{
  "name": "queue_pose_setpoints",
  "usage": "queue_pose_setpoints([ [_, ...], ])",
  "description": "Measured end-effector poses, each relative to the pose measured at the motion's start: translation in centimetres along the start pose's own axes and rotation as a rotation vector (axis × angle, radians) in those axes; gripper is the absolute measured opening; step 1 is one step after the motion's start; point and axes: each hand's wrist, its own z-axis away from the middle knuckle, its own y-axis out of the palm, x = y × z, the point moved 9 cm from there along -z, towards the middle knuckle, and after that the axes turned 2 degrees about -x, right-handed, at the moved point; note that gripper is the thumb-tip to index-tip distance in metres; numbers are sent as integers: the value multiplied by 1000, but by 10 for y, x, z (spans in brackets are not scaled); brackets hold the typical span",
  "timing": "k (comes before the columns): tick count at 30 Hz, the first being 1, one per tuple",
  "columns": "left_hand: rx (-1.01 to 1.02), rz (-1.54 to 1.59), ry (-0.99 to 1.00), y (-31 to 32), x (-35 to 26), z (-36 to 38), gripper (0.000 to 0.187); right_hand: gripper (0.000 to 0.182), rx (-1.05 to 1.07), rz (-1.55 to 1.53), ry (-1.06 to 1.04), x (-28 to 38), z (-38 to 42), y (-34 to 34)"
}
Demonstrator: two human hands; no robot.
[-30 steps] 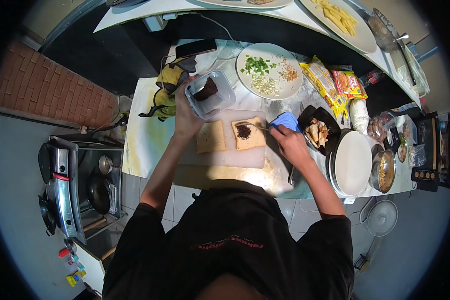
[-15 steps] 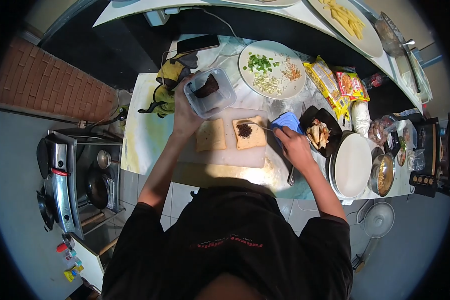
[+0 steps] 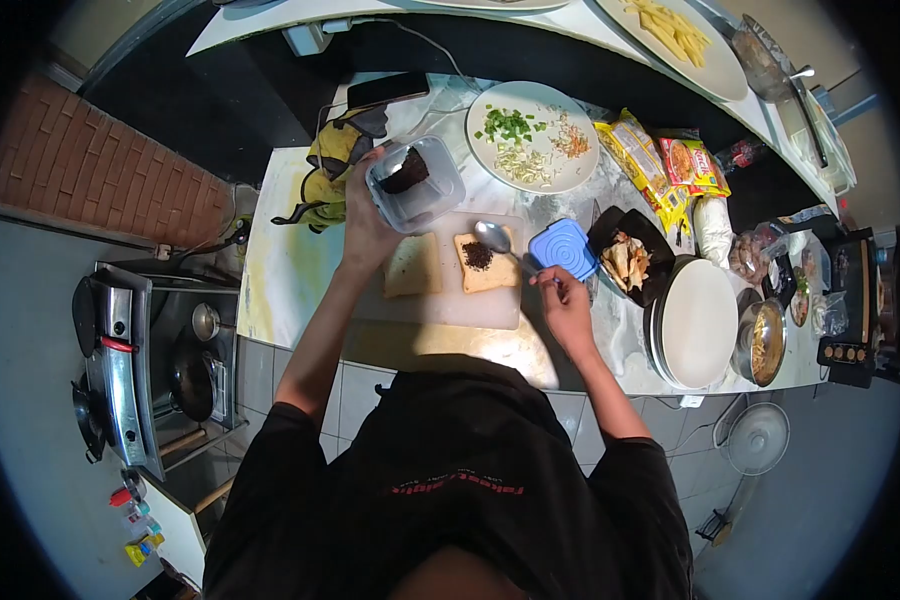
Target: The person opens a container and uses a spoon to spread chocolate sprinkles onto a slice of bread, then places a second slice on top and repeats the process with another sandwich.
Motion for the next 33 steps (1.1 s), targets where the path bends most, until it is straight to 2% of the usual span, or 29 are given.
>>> queue_pose_setpoints([
  [1, 17, -13, -23, 0, -1, 0, 109, 15, -1, -3, 0, -3, 4, 4],
  [3, 8, 9, -14, 1, 0, 2, 110, 15, 85, -173, 275, -27, 14, 20],
  [9, 6, 32, 16, 3, 2, 3, 109, 17, 15, -120, 199, -32, 33, 30],
  [11, -2, 59, 17, 3, 1, 2, 109, 22, 5, -51, 117, -31, 37, 29],
  [16, 13, -3, 87, 5, -2, -1, 113, 22, -42, -41, 145, -21, 38, 23],
  [19, 2, 79, 33, 2, 2, -4, 108, 20, -78, 7, 87, -24, 36, 25],
  [22, 50, -9, 54, 0, -4, -4, 111, 18, -90, 7, 47, -7, 42, 19],
  [27, 9, 110, 56, -4, -5, 5, 108, 12, -229, 284, -268, 111, 59, -22],
  [29, 41, 41, 142, -4, -24, 2, 107, 8, -224, 356, -338, 140, 62, -25],
  [31, 48, 48, 187, 0, -32, 2, 109, 5, -153, 630, -702, 179, 65, -1],
  [33, 63, 58, 238, 3, -45, 3, 110, 9, -118, 748, -762, 187, 47, 19],
])
